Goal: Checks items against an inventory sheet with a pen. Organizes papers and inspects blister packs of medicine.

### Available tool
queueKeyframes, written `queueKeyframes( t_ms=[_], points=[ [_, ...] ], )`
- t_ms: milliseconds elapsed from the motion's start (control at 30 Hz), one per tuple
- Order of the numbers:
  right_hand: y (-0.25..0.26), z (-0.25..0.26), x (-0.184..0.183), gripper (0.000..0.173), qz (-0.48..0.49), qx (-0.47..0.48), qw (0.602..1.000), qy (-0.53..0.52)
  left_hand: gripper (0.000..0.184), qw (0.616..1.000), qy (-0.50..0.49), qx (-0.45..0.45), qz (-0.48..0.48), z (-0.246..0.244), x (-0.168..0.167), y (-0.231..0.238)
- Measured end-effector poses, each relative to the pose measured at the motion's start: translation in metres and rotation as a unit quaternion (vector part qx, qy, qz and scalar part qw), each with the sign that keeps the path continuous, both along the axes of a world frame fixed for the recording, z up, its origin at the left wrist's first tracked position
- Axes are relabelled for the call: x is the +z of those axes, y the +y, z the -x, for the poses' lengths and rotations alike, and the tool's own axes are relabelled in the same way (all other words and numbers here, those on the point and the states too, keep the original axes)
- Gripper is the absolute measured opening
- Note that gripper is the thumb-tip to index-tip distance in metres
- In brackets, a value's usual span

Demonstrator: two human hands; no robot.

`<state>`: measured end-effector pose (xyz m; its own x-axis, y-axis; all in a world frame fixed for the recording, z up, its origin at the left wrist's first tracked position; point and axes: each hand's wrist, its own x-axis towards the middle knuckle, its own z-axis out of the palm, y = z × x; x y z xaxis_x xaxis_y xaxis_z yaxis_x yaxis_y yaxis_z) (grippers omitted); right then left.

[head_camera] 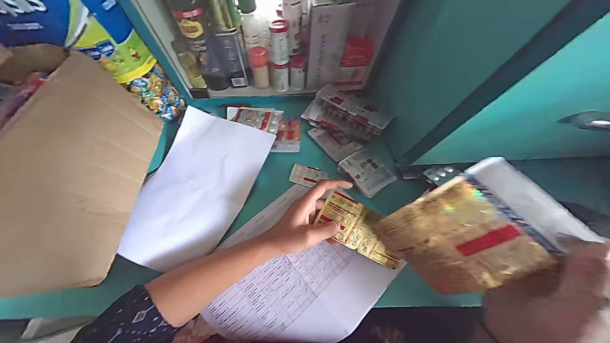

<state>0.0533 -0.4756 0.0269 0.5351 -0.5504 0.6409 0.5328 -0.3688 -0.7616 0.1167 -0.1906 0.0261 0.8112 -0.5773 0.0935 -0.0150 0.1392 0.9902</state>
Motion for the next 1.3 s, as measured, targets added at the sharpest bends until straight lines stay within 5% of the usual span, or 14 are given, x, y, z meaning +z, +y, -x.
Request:
queueKeyframes(
  t_ms=[367, 967, 1133, 1300],
  points=[
    [0.028, -0.007, -0.002, 0.011, 0.009, 0.17, 0.983, 0.062, 0.046, 1.0, 0.015, -0.01, 0.017, 0.002, 0.0, 0.001],
    [0.054, 0.015, -0.02, 0.012, -0.063, 0.142, 0.979, 0.129, 0.046, 0.997, -0.074, 0.009, 0.015, -0.003, -0.008, 0.0],
    [0.044, 0.015, -0.015, 0.007, 0.128, 0.095, 0.981, 0.115, 0.042, 0.998, -0.051, 0.034, -0.015, -0.003, -0.008, 0.0],
    [0.015, -0.001, 0.002, 0.024, 0.342, -0.147, 0.915, 0.155, 0.043, 0.994, -0.095, 0.013, -0.043, -0.001, -0.013, -0.001]
  ],
)
